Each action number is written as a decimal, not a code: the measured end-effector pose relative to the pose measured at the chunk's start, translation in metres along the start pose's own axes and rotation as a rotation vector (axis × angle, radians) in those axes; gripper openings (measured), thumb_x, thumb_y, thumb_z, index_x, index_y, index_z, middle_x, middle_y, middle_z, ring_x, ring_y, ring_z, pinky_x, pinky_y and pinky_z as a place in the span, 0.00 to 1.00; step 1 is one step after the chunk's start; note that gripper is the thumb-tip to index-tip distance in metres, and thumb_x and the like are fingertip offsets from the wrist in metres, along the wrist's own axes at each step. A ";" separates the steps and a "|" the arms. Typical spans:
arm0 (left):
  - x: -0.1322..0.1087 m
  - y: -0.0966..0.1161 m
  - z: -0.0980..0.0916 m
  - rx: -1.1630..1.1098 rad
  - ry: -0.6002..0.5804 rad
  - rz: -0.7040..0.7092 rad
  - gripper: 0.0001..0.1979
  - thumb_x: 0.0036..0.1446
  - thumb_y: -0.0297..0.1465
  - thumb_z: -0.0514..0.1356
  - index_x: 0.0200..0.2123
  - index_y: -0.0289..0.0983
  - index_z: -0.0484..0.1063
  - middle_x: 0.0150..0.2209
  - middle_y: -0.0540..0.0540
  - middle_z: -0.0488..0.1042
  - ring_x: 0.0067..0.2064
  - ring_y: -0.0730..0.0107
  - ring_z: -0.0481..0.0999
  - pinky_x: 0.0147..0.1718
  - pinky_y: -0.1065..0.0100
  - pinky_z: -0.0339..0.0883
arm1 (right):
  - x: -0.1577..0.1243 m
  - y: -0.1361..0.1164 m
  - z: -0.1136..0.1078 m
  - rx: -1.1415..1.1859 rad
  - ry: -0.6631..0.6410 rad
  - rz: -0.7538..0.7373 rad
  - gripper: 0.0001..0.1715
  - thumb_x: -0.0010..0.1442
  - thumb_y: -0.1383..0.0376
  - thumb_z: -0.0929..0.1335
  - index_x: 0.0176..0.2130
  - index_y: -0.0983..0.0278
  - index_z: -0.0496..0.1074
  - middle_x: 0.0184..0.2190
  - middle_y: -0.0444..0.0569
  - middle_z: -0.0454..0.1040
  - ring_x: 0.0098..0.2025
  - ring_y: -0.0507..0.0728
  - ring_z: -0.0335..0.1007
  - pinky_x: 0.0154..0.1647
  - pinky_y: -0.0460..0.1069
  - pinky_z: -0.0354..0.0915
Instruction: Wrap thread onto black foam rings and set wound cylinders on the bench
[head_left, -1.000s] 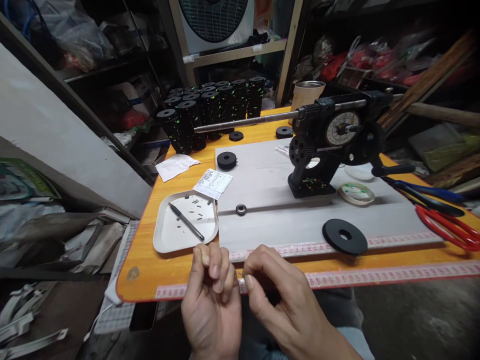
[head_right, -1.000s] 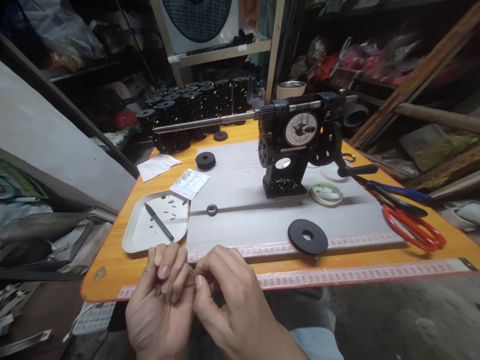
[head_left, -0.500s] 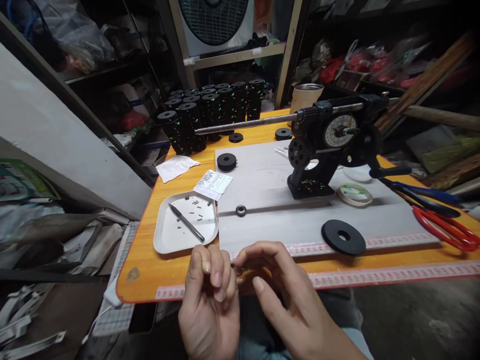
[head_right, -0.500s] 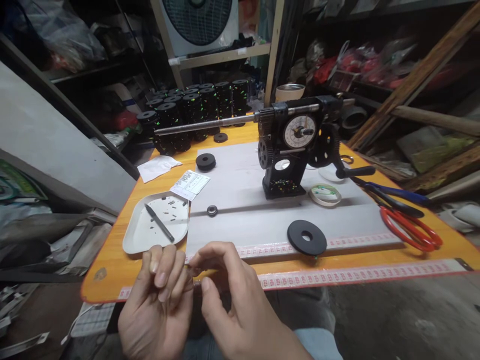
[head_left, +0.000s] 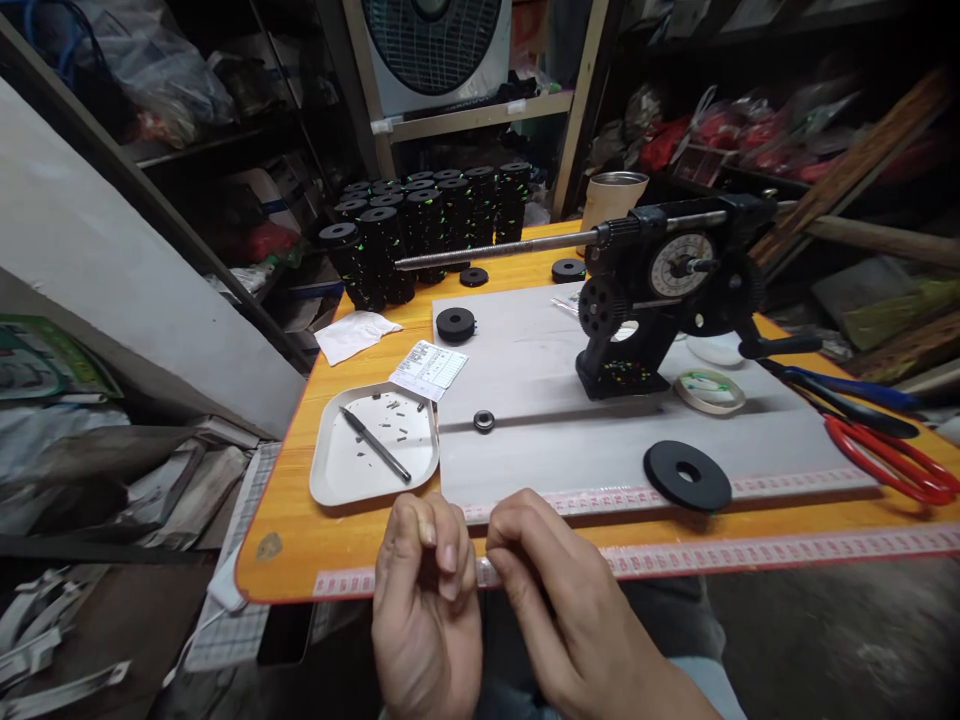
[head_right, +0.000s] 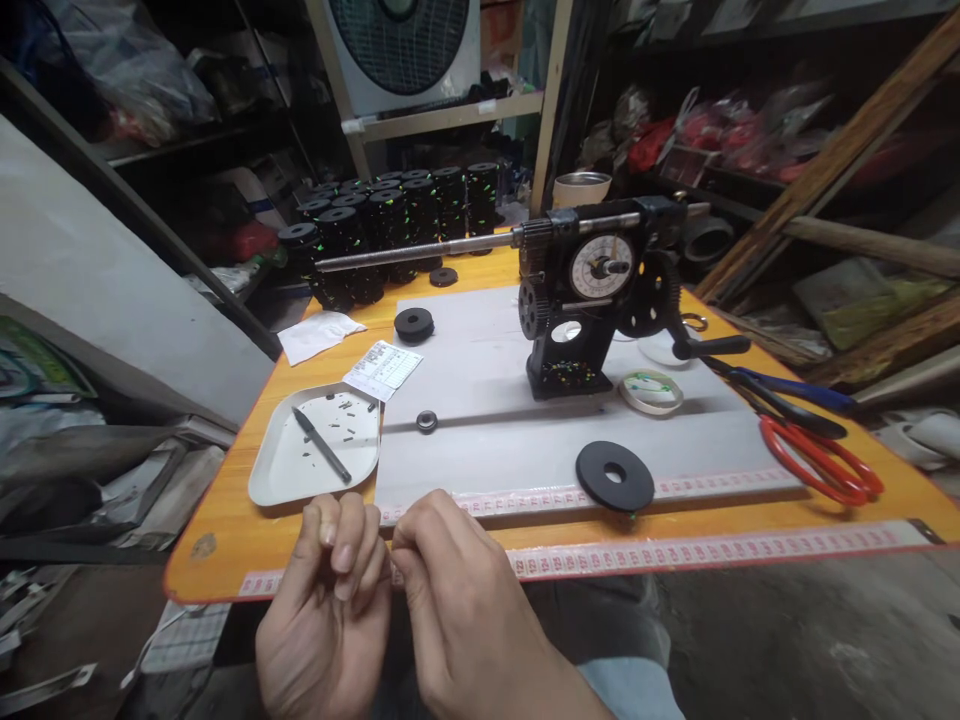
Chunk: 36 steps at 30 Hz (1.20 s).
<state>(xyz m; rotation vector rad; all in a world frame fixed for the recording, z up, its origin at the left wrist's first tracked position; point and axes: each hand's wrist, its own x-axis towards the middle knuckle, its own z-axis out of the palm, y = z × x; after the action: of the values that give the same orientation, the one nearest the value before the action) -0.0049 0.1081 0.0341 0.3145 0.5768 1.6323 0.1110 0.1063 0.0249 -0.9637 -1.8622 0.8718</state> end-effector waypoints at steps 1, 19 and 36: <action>0.000 0.000 0.000 0.003 0.018 0.003 0.16 0.63 0.31 0.57 0.22 0.35 0.64 0.21 0.53 0.62 0.19 0.81 0.57 0.18 0.79 0.60 | -0.001 0.001 0.000 -0.033 0.002 -0.009 0.10 0.66 0.75 0.55 0.37 0.62 0.59 0.34 0.47 0.64 0.36 0.55 0.62 0.36 0.50 0.59; 0.008 0.028 -0.024 0.844 -0.101 -0.183 0.11 0.59 0.38 0.63 0.37 0.37 0.80 0.23 0.51 0.67 0.22 0.80 0.63 0.21 0.78 0.56 | -0.005 0.008 -0.033 -0.055 0.186 0.114 0.08 0.69 0.70 0.59 0.40 0.60 0.63 0.34 0.44 0.67 0.35 0.52 0.65 0.35 0.47 0.60; -0.003 0.032 -0.015 0.936 -0.080 -0.076 0.14 0.64 0.38 0.56 0.50 0.40 0.66 0.23 0.50 0.74 0.22 0.76 0.66 0.23 0.75 0.58 | -0.015 0.016 -0.033 -0.040 0.190 0.242 0.06 0.71 0.64 0.59 0.40 0.60 0.63 0.30 0.43 0.69 0.31 0.53 0.67 0.31 0.48 0.62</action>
<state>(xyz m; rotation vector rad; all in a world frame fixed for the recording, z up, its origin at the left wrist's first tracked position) -0.0392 0.0999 0.0389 1.0176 1.2539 1.1750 0.1503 0.1069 0.0196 -1.2709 -1.6296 0.8544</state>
